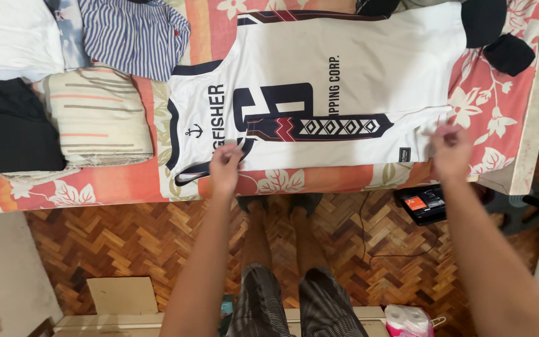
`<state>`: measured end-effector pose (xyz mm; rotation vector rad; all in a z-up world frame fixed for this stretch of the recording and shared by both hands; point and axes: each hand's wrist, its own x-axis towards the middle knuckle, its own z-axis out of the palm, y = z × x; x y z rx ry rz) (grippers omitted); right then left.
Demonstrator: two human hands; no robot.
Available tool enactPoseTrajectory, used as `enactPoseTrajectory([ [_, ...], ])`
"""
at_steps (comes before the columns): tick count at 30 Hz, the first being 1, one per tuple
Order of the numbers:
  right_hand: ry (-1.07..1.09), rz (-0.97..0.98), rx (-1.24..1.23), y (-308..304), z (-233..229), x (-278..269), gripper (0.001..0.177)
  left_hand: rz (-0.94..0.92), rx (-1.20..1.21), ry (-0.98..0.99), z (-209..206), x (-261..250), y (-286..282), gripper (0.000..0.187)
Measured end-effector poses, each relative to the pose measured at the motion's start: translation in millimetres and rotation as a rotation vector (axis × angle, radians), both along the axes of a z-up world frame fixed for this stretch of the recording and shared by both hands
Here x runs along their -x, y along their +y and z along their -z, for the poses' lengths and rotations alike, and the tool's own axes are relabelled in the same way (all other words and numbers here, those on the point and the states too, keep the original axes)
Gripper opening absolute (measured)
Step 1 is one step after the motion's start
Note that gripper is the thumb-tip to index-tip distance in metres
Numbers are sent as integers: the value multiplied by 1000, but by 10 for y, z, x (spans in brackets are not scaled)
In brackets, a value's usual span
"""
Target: The person picks up several garments from a bed and places them into a wardrobe drawer, including folding a sports jersey and arranging socks.
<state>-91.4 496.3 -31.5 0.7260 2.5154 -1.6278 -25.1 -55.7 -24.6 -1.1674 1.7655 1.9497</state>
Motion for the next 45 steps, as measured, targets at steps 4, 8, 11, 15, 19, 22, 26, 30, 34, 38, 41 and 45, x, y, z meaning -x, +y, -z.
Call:
enactPoseTrajectory([
  [4,131,-401,-644,-275,-192,-285,62,46,412,115,-39,-287,-239,22],
  [8,29,-454,-851,-199,-180,-372,45,226,744,289,-100,-452,-484,25],
  [11,-308,-142,-643,83,22,-370,30,209,580,120,-97,-499,-605,29],
  [15,-159,38,-166,360,161,-318,27,269,596,150,-56,-500,-710,33],
  [19,-399,-40,-23,260,-39,-342,42,309,610,176,-16,-479,-717,33],
  [22,-499,-25,-99,112,-80,-403,49,320,623,181,-1,-469,-724,34],
  [26,-450,60,-92,85,33,-509,34,329,639,183,58,-485,-739,34],
  [30,-299,157,12,59,-88,-473,29,376,700,223,92,-480,-772,24],
  [34,-342,64,57,56,-139,-449,20,391,689,155,54,-463,-754,23],
  [38,-304,46,44,240,71,-479,16,419,688,157,32,-449,-778,22],
  [41,-303,103,158,429,55,-489,13,426,693,143,62,-456,-782,22],
  [45,-249,-230,-508,483,-324,-432,12,437,706,134,99,-467,-811,22],
])
